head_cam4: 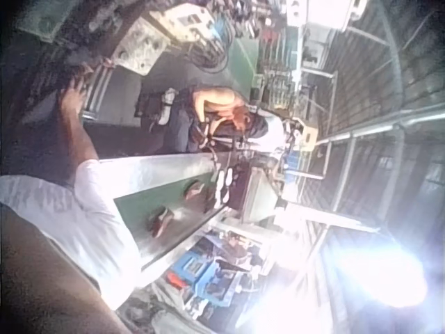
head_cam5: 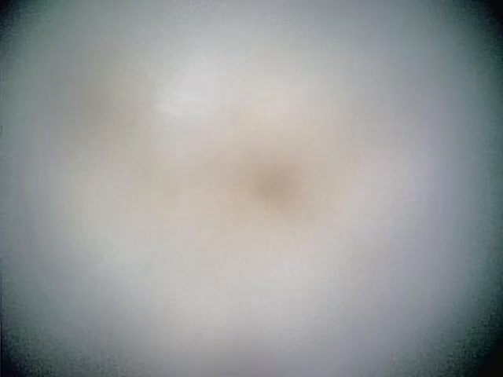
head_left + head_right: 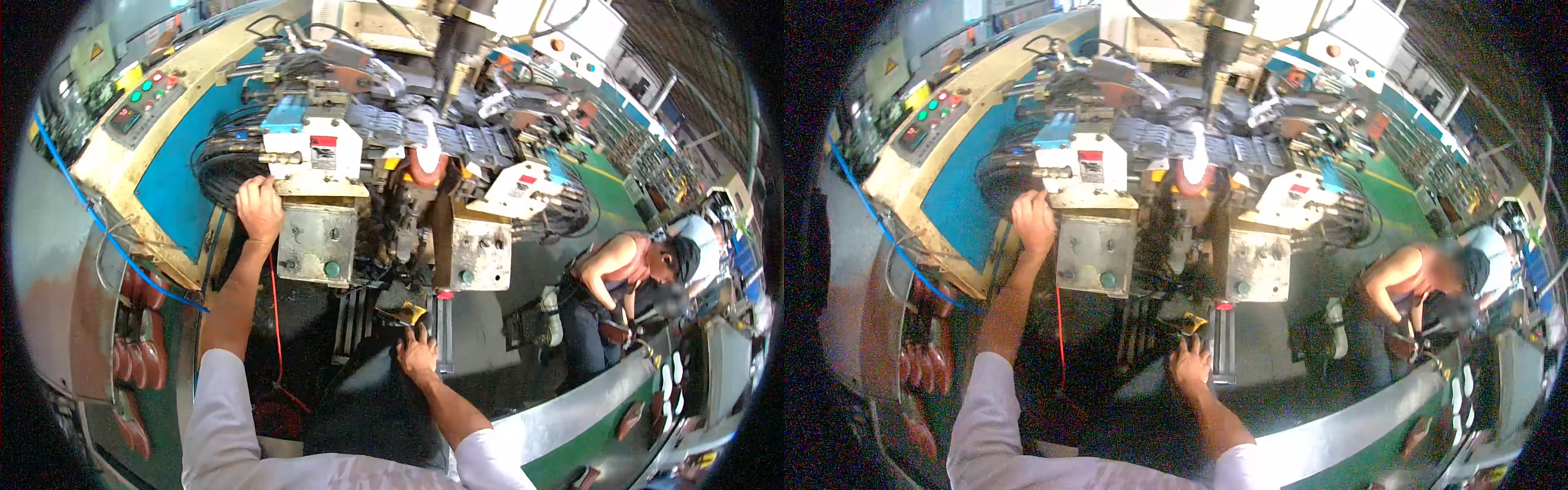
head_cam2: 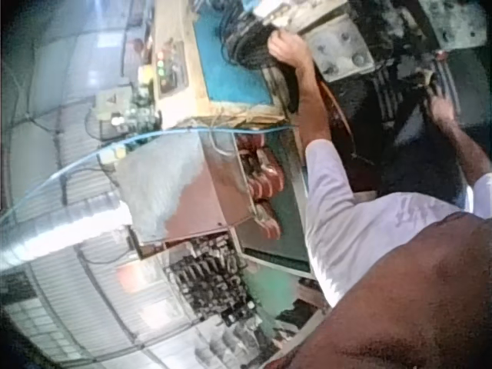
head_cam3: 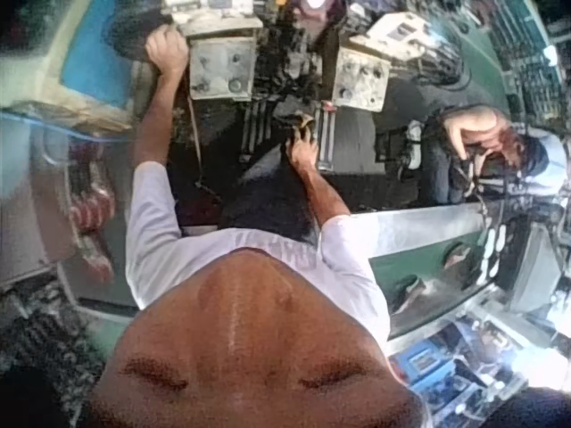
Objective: The person repeatedly picks up brown shoe uppers from a conveyor belt and places them into a shoe assembly machine. They press a lever to activate the machine, which appears to attach or secure the white sole to the shoe upper. The person then removes the shoe and places it back onto the conveyor belt, repeating this process for multiple units.
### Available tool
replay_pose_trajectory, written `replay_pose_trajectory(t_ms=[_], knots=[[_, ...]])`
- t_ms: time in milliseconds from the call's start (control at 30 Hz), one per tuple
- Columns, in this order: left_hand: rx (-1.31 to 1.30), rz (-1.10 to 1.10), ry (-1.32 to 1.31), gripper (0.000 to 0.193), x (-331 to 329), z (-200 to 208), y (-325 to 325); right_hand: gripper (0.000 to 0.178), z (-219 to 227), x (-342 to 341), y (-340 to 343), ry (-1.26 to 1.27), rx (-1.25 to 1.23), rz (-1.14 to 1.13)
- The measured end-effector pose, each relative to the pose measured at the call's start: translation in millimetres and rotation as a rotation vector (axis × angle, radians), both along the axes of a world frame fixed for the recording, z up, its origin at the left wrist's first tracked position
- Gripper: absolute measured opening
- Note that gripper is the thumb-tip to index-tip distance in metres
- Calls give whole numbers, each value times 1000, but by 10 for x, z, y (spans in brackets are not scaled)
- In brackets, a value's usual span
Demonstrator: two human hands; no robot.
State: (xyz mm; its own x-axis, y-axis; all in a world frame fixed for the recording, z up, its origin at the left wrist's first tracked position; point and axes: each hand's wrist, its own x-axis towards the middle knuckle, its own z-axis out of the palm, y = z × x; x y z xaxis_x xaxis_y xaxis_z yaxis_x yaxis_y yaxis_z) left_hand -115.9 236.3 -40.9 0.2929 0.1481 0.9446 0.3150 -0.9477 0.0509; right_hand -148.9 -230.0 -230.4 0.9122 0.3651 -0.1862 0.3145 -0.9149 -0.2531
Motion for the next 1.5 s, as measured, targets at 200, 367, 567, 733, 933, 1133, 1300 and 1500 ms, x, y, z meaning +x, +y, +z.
replay_pose_trajectory(t_ms=[200, 367, 567, 733, 933, 1133, 1300, 1500], knots=[[-38, -38, -15, 27, 4, -16, -42, 59, 67, -61, -33, -18, 13, -26], [-124, -123, 96, 37, -156, 100, -14, 60, 167, -58, 44, -25, 19, -16], [-181, -267, 240, 46, -430, 333, -533, 58, 69, 44, -50, -53, 15, -34], [-442, -594, 447, 30, -213, 180, -1085, 59, 131, 37, -24, 26, 87, -38], [-1312, -969, 509, 55, 758, -15, -1536, 59, 212, 55, -79, 36, 112, -71], [-2156, -1466, 443, 64, 1264, 119, -2083, 58, 220, 82, -117, 46, 137, -88], [-1958, -1405, 450, 62, 1219, 274, -2334, 55, 226, 112, -161, 17, 158, -101], [-1823, -1625, 264, 75, 310, 392, -2202, 52, 210, 85, -166, -71, 147, -64]])
